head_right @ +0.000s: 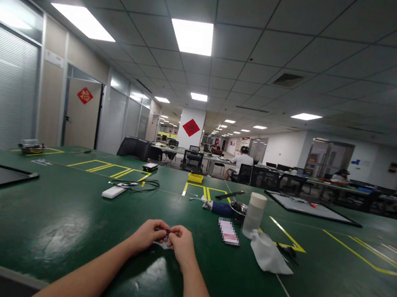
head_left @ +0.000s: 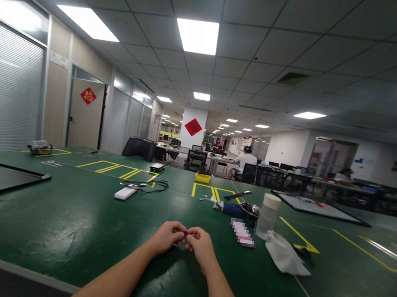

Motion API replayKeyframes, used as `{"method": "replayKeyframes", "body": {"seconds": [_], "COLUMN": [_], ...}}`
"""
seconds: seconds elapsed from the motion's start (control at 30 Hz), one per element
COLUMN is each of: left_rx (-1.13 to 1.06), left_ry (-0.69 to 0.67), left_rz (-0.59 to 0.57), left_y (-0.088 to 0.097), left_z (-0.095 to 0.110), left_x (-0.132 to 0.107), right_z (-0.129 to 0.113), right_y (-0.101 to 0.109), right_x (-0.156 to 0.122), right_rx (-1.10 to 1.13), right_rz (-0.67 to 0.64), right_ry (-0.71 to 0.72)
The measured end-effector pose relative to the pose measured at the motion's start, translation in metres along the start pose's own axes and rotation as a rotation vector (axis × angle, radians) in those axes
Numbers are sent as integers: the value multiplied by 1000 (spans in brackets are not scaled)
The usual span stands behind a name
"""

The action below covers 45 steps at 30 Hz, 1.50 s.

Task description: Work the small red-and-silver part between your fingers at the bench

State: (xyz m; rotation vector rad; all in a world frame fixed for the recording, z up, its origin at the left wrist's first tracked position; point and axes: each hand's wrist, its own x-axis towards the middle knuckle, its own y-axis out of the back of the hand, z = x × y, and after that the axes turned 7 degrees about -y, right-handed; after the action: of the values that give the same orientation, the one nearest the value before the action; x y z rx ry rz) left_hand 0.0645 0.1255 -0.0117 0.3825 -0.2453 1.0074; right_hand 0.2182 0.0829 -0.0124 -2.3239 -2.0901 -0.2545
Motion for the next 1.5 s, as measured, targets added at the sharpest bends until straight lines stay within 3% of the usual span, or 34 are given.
{"method": "replayKeyframes", "body": {"seconds": [0.87, 1.5], "left_rx": [-61, 68], "left_ry": [-36, -67], "left_rz": [23, 18], "left_y": [-2, -3], "left_z": [0, -1], "left_x": [0, 1], "right_z": [4, 7], "right_y": [1, 1], "right_x": [2, 4], "right_rx": [21, 25], "right_rz": [-15, -14], "right_ry": [13, 3]}}
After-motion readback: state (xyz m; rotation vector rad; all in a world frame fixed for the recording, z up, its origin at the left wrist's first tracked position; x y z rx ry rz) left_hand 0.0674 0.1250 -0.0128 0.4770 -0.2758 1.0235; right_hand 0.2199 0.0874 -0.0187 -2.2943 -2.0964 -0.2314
